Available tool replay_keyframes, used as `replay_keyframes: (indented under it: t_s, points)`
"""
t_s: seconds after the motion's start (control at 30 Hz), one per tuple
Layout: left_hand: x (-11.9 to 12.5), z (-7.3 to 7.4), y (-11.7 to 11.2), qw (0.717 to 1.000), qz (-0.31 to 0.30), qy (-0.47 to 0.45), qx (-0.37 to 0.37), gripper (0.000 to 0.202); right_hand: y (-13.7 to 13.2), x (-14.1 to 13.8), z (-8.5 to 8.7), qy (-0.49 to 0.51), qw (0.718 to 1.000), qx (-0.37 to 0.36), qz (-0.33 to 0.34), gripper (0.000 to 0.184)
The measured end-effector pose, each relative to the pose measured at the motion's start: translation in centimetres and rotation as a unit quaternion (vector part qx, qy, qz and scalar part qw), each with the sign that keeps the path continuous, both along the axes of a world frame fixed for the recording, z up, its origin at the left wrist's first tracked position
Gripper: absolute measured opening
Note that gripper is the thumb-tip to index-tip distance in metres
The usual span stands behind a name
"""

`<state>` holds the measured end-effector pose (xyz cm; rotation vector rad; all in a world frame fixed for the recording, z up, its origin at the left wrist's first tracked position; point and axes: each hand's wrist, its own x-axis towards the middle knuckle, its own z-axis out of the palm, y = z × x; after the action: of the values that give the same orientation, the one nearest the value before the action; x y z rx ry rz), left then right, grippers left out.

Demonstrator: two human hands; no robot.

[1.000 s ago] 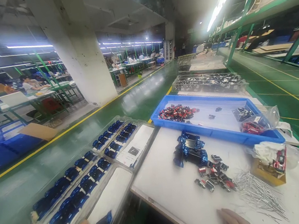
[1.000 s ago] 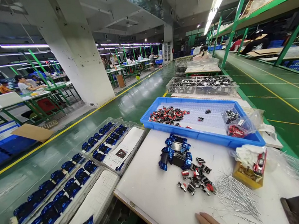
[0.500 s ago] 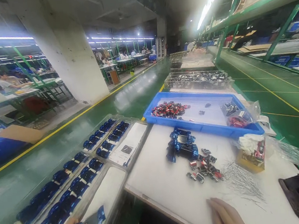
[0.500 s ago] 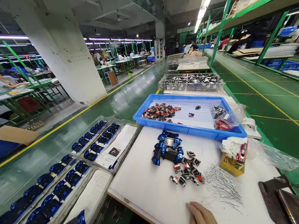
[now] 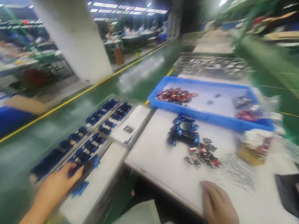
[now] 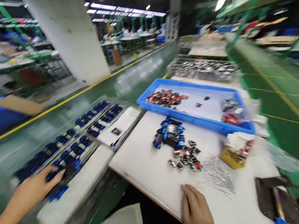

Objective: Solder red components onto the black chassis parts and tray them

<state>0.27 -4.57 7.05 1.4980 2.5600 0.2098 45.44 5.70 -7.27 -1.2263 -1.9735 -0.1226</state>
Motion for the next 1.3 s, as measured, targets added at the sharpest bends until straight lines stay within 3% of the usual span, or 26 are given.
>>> replay_keyframes:
  t_s: [0.07, 0.2, 0.27, 0.37, 0.47, 0.6, 0.7, 0.83, 0.97, 1.07, 1.17, 1.3]
  points:
    - [0.6, -0.6, -0.7, 0.993, 0.114, 0.026, -0.03, 0.041, -0.3, 0.0, 0.3, -0.006, 1.0, 0.0, -0.014, 0.027]
    - [1.5, -0.5, 0.2, 0.99, 0.128, -0.009, 0.05, 0.038, -0.1, 0.1, 0.8, -0.003, 0.999, 0.007, -0.037, 0.021]
    - [2.3, -0.3, 2.4, 0.991, 0.106, -0.023, 0.081, 0.037, -0.1, 0.3, 1.0, -0.005, 0.999, 0.008, -0.034, 0.022]
    - [5.2, -0.6, 7.7, 0.992, 0.048, -0.061, 0.104, 0.034, -0.4, 0.6, 1.1, -0.009, 1.0, -0.008, -0.022, 0.022]
    - [10.0, -1.7, 14.3, 0.986, -0.061, -0.111, 0.112, 0.033, -0.4, 0.5, 1.1, -0.001, 1.0, -0.021, -0.018, 0.021]
    - [17.3, -2.7, 21.7, 0.968, -0.158, -0.142, 0.138, 0.034, -0.2, 0.2, 1.0, 0.007, 1.0, -0.013, -0.015, 0.021]
    - [21.4, -2.4, 25.4, 0.959, -0.196, -0.152, 0.136, 0.036, -0.2, 0.2, 1.0, 0.013, 1.0, -0.018, -0.004, 0.02]
    - [24.5, -1.6, 27.8, 0.954, -0.231, -0.157, 0.113, 0.036, -0.2, 0.3, 0.8, 0.016, 0.999, -0.036, -0.007, 0.023]
    - [23.7, -1.9, 27.7, 0.946, -0.251, -0.161, 0.129, 0.046, -0.3, 0.4, 0.9, 0.007, 0.999, -0.045, -0.024, 0.023]
    - [19.2, -2.8, 25.5, 0.936, -0.259, -0.153, 0.184, 0.047, -0.4, 0.5, 1.1, -0.006, 0.999, -0.02, -0.027, 0.019]
    - [12.0, -3.1, 20.1, 0.947, -0.217, -0.141, 0.191, 0.037, -0.4, 0.6, 1.2, -0.014, 1.0, 0.005, -0.024, 0.024]
    - [3.4, -1.6, 8.9, 0.986, -0.095, -0.123, 0.068, 0.032, -0.4, 1.4, 0.3, 0.033, 0.999, -0.021, -0.005, 0.031]
